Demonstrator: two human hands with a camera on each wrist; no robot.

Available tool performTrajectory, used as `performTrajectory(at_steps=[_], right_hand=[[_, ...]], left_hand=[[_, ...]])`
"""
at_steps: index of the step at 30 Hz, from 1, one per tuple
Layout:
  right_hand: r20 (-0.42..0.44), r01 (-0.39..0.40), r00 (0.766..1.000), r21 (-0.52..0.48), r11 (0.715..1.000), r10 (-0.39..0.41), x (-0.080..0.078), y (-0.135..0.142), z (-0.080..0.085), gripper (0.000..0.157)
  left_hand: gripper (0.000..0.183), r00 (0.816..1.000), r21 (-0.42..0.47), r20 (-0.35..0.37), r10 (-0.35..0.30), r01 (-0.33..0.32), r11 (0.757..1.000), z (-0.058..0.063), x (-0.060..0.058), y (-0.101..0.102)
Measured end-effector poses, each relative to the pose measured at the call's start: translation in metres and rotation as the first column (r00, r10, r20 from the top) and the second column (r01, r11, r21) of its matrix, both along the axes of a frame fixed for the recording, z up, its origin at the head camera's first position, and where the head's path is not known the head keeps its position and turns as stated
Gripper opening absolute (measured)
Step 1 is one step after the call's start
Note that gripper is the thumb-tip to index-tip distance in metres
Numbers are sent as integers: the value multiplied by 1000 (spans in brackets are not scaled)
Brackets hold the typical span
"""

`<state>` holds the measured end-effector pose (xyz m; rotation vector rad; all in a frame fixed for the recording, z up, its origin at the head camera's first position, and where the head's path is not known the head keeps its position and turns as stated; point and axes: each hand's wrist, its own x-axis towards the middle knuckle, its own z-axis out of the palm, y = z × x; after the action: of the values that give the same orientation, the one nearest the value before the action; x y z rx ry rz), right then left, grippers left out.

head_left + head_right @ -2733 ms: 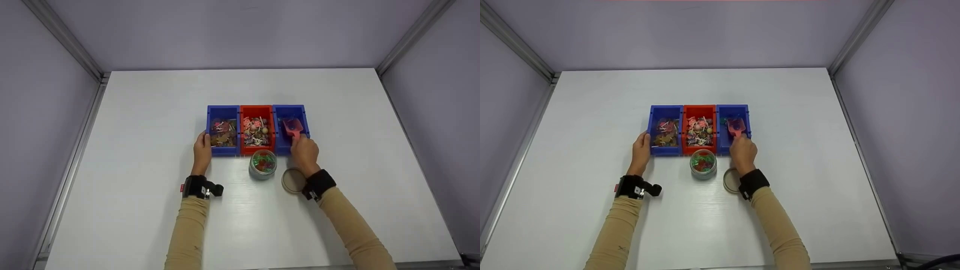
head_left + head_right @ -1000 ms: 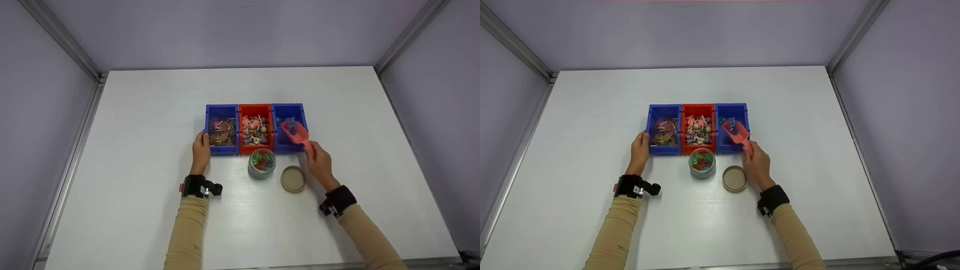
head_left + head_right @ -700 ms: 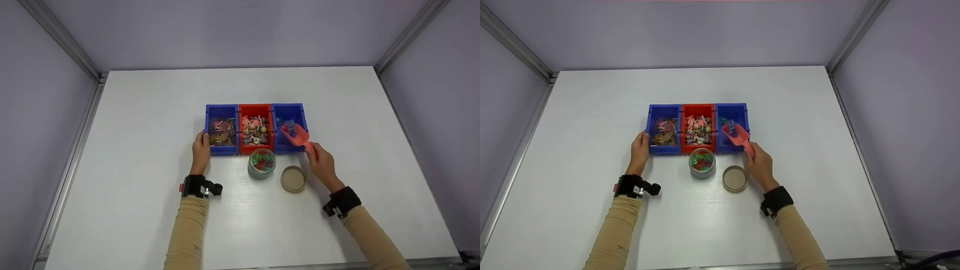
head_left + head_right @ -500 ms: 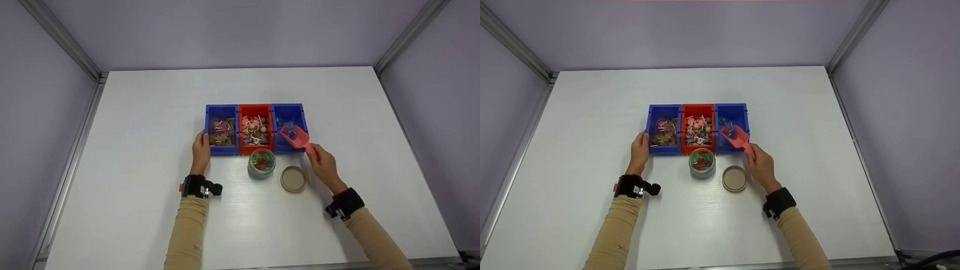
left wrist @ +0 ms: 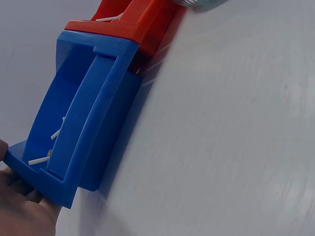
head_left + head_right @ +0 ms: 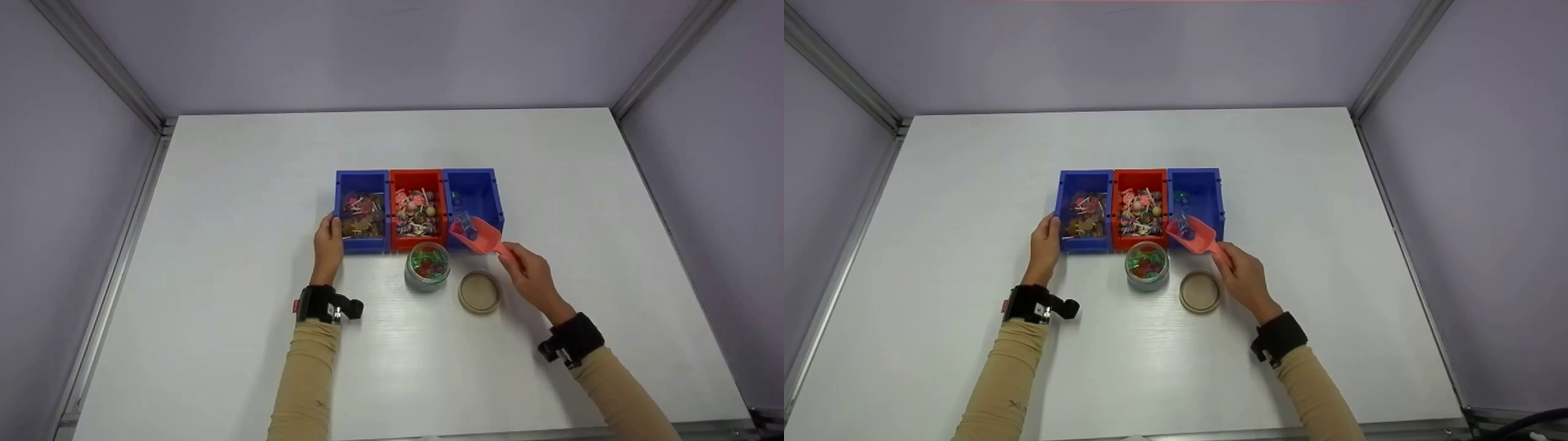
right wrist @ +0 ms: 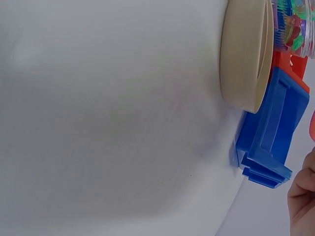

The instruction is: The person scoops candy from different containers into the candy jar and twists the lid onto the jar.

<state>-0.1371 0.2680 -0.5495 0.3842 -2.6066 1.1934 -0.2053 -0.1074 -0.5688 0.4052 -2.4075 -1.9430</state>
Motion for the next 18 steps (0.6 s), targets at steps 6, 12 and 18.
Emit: performTrajectory(at_steps=[6, 12, 18], right_hand=[[-48, -72, 996, 5, 997, 72, 5, 1, 0, 24], [-70, -134, 989, -12, 991, 133, 8, 2, 0, 25], [-68, -164, 984, -11, 986, 163, 11, 2, 0, 25]], left_hand=[[46, 1000, 4, 12, -11, 11, 1000, -1, 0, -1], [46, 1000, -22, -2, -12, 12, 1000, 1, 0, 0], [45, 1000, -18, -10, -7, 7, 1000, -1, 1, 0]])
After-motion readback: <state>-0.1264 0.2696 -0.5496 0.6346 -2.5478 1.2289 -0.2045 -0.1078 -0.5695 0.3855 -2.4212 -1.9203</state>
